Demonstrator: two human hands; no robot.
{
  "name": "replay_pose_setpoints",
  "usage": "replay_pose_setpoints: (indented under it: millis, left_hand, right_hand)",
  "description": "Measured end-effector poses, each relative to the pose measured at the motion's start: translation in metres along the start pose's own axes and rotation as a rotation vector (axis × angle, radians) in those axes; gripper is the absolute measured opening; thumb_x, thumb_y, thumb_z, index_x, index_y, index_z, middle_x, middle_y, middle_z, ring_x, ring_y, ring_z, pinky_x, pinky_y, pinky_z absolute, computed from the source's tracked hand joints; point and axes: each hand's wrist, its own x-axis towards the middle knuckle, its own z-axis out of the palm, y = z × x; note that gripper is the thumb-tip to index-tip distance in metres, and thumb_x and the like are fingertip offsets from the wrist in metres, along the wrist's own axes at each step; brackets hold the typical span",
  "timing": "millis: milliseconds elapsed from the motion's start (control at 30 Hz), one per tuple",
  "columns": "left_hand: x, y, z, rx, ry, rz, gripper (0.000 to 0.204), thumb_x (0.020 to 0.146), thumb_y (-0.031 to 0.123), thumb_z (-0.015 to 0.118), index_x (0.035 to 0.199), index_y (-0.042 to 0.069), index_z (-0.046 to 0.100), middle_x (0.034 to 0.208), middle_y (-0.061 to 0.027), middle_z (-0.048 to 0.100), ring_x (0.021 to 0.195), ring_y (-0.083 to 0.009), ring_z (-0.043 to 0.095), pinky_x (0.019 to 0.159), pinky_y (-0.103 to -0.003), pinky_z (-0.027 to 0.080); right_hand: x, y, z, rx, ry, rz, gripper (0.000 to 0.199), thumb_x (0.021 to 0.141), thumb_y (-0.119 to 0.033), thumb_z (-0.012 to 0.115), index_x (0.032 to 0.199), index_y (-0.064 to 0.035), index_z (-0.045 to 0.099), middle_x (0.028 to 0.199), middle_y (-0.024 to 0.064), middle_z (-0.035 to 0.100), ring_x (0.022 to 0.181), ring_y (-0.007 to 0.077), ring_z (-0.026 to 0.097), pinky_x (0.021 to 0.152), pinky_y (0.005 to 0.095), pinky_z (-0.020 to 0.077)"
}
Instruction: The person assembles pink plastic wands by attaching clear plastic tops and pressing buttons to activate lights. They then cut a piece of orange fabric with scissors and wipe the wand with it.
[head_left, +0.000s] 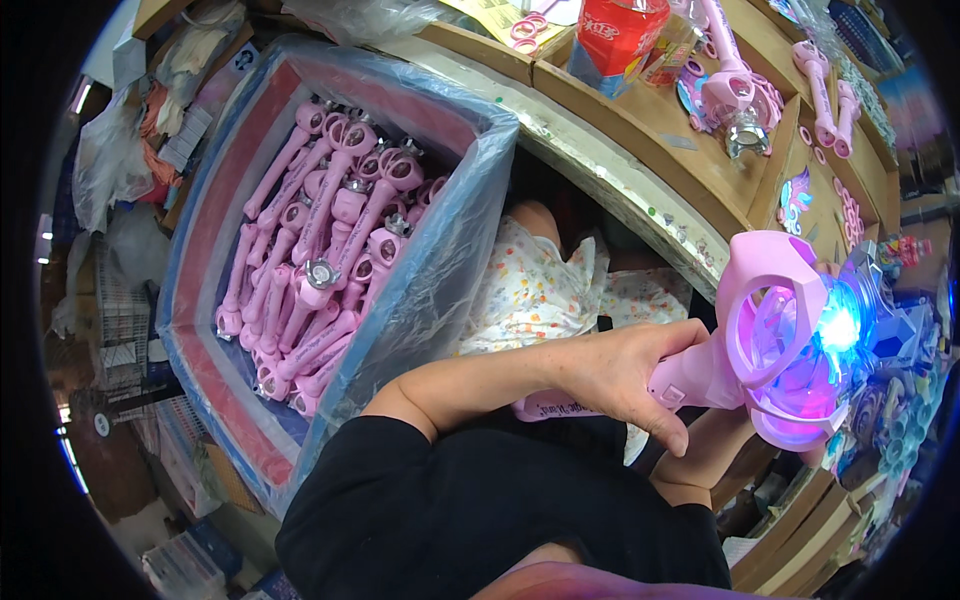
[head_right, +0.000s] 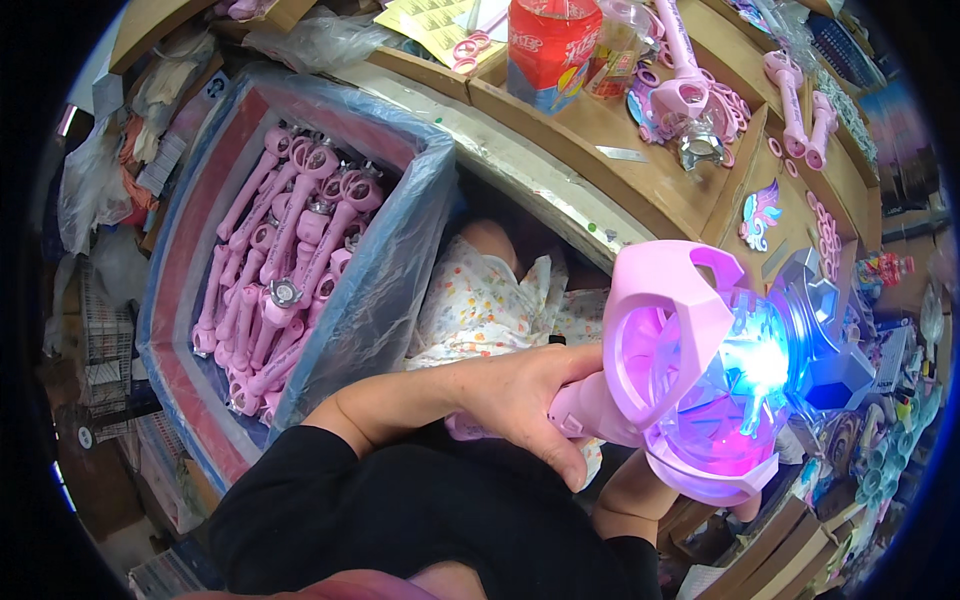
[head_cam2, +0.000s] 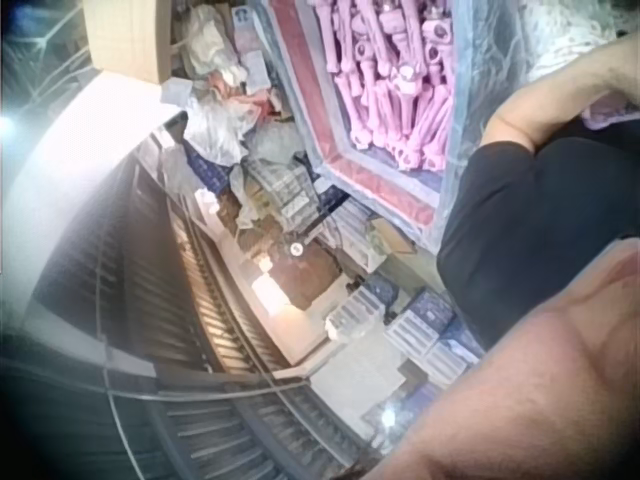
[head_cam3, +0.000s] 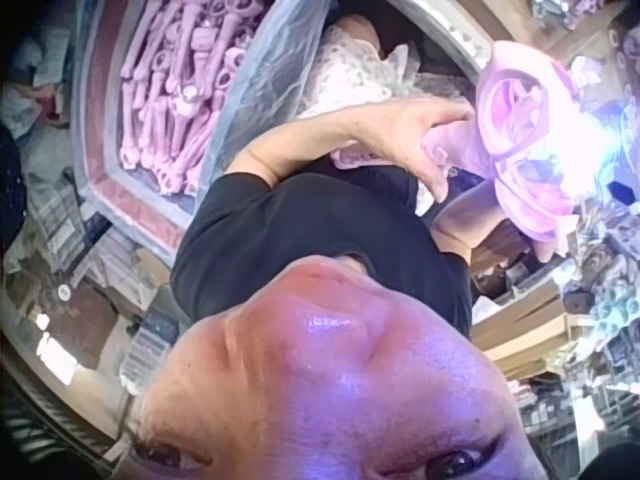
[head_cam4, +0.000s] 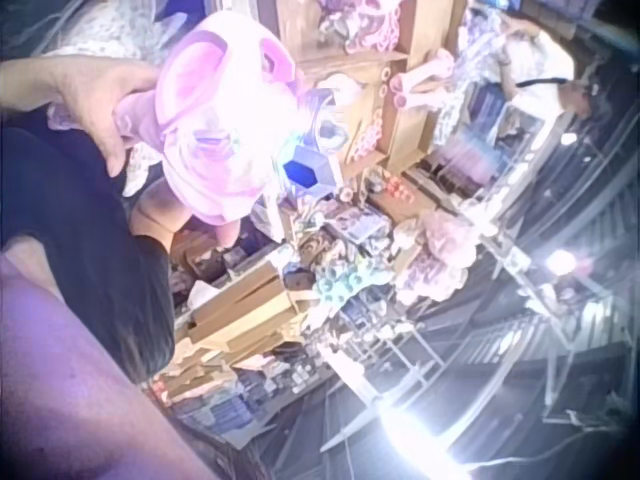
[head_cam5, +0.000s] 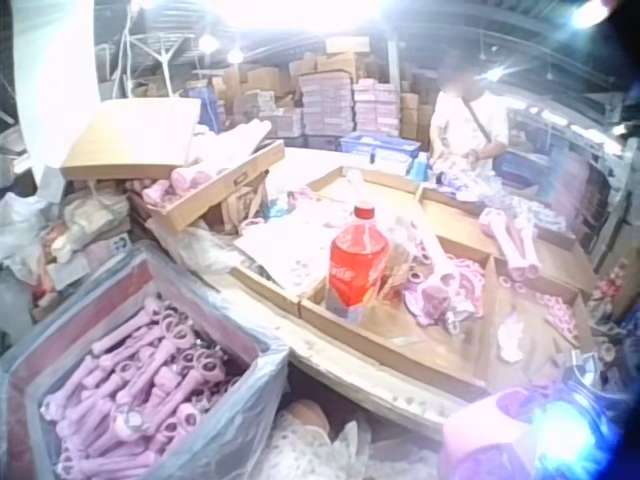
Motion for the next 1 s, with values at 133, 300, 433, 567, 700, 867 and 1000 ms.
replay_pose_setpoints:
  millis: [133, 300, 433, 567, 700, 867, 1000]
  left_hand:
    - [0.002, 0.001, 0.000, -0.032, -0.049, -0.021, 0.084, 0.061, 0.033, 0.091, 0.123, 0.001, 0.047, 0.106, -0.0109, 0.061, 0.098, -0.0193, 0.060, 0.084, -0.033, 0.049]
    - [-0.002, 0.002, -0.001, -0.094, -0.061, -0.023, 0.081, 0.061, 0.037, 0.090, 0.118, -0.001, 0.048, 0.105, -0.0122, 0.060, 0.099, -0.0211, 0.059, 0.085, -0.034, 0.048]
    - [0.000, -0.001, 0.003, -0.103, -0.080, 0.035, 0.083, 0.061, 0.037, 0.090, 0.119, -0.002, 0.047, 0.105, -0.0129, 0.060, 0.099, -0.0213, 0.059, 0.086, -0.033, 0.048]
    - [0.001, -0.003, 0.004, -0.098, -0.095, 0.034, 0.082, 0.061, 0.036, 0.090, 0.119, -0.002, 0.047, 0.105, -0.0135, 0.060, 0.099, -0.0214, 0.059, 0.086, -0.033, 0.048]
    - [-0.001, -0.004, 0.002, -0.065, -0.103, -0.068, 0.084, 0.062, 0.031, 0.090, 0.125, 0.000, 0.045, 0.105, -0.0113, 0.060, 0.096, -0.0189, 0.059, 0.083, -0.033, 0.049]
    - [0.000, -0.010, -0.001, 0.004, -0.058, 0.013, 0.092, 0.062, 0.022, 0.092, 0.136, 0.003, 0.042, 0.104, -0.0069, 0.062, 0.088, -0.0138, 0.061, 0.078, -0.031, 0.052]
    - [0.000, -0.016, -0.001, -0.029, -0.080, -0.040, 0.094, 0.062, 0.023, 0.092, 0.138, 0.002, 0.039, 0.103, -0.0068, 0.062, 0.087, -0.0143, 0.061, 0.077, -0.031, 0.052]
  right_hand:
    - [0.000, 0.000, 0.002, 0.003, -0.001, 0.000, 0.094, 0.084, -0.064, 0.055, 0.145, 0.0011, 0.027, 0.136, 0.0216, 0.047, 0.123, 0.0317, 0.049, 0.105, 0.0450, 0.0388]
    - [0.003, -0.001, 0.004, 0.007, -0.006, 0.000, 0.097, 0.082, -0.066, 0.055, 0.146, 0.0008, 0.026, 0.137, 0.0213, 0.046, 0.124, 0.0317, 0.048, 0.106, 0.0454, 0.0382]
    - [0.007, 0.000, 0.004, 0.007, -0.015, 0.001, 0.099, 0.080, -0.068, 0.055, 0.146, 0.0006, 0.025, 0.138, 0.0211, 0.045, 0.125, 0.0318, 0.047, 0.106, 0.0457, 0.0377]
    - [0.010, 0.001, 0.005, 0.017, -0.017, 0.004, 0.102, 0.079, -0.069, 0.055, 0.146, 0.0004, 0.025, 0.138, 0.0209, 0.045, 0.126, 0.0319, 0.046, 0.107, 0.0459, 0.0372]
    - [0.009, 0.005, 0.007, 0.019, -0.024, 0.015, 0.105, 0.077, -0.071, 0.055, 0.147, 0.0002, 0.024, 0.139, 0.0207, 0.044, 0.127, 0.0320, 0.046, 0.107, 0.0462, 0.0367]
    - [0.005, 0.010, 0.011, 0.010, -0.025, 0.033, 0.108, 0.075, -0.073, 0.055, 0.147, 0.0000, 0.023, 0.140, 0.0204, 0.044, 0.128, 0.0320, 0.045, 0.108, 0.0466, 0.0361]
    - [0.002, 0.011, 0.014, 0.015, -0.023, 0.044, 0.110, 0.073, -0.075, 0.055, 0.148, -0.0002, 0.022, 0.141, 0.0202, 0.043, 0.129, 0.0321, 0.044, 0.108, 0.0468, 0.0356]
